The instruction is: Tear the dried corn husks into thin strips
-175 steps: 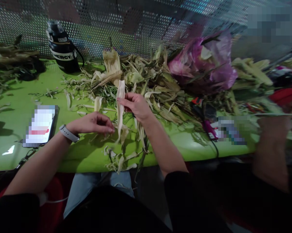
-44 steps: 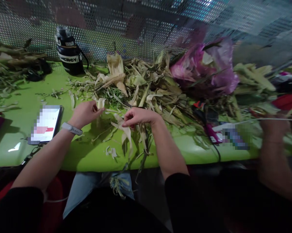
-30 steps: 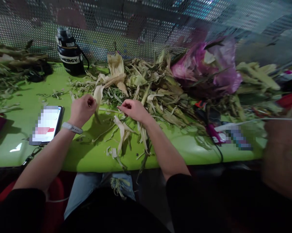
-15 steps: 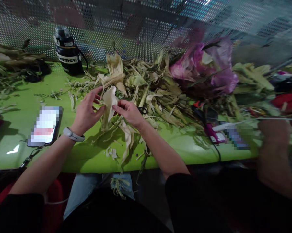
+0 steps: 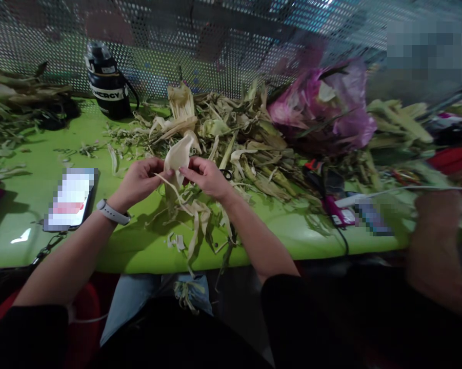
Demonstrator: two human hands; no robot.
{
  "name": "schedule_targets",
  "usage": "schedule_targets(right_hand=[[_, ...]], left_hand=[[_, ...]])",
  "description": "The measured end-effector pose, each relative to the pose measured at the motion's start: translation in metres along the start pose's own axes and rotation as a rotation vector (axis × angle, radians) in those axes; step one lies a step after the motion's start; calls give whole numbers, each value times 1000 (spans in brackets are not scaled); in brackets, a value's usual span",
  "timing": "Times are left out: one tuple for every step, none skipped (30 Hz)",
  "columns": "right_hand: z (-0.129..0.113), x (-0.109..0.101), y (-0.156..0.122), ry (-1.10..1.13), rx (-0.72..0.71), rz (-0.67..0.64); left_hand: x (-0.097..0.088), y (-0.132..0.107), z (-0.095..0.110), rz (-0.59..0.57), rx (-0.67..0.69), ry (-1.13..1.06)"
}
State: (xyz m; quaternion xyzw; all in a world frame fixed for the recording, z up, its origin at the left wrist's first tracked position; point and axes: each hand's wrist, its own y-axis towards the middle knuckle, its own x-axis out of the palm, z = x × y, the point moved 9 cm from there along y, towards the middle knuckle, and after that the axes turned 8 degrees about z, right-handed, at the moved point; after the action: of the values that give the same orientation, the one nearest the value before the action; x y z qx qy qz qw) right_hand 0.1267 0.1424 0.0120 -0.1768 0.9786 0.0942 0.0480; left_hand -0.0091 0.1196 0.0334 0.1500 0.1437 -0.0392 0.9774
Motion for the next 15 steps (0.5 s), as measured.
schedule_targets(right_hand=[[-1, 1, -2, -23, 14, -31], [-3, 2, -3, -45, 24, -56], [-4, 3, -5, -59, 32, -77], [-6, 3, -6, -64, 38, -92], [-8, 3, -6, -60, 43, -102], [-9, 3, -7, -51, 47, -109], [-10, 3, -7, -42, 51, -115], [-10, 4, -7, -37, 54, -120], [-9, 4, -7, -41, 56, -125], [-8, 5, -7, -57, 57, -128], [-7, 5, -7, -78, 57, -130], [-6, 6, -8, -98, 59, -131], [-4, 6, -8, -114, 61, -130], [-3, 6, -8, -125, 65, -133], [-2, 7, -9, -131, 69, -143]], left_hand=[[1, 0, -1, -20, -15, -25], [3, 0, -2, -49, -30, -44], [5, -1, -3, -81, -47, -53], [8, -2, -4, -111, -64, -56], [10, -3, -5, -137, -81, -56], [11, -3, -6, -156, -95, -59], [12, -4, -7, -168, -107, -64], [13, -4, -7, -171, -116, -69], [14, -4, -8, -168, -122, -74], [14, -4, -8, -163, -123, -78], [14, -4, -8, -159, -122, -78], [15, -4, -8, -155, -117, -77], [15, -4, -8, -152, -111, -76], [15, -4, -8, -152, -106, -77], [16, -4, -7, -156, -103, -76]])
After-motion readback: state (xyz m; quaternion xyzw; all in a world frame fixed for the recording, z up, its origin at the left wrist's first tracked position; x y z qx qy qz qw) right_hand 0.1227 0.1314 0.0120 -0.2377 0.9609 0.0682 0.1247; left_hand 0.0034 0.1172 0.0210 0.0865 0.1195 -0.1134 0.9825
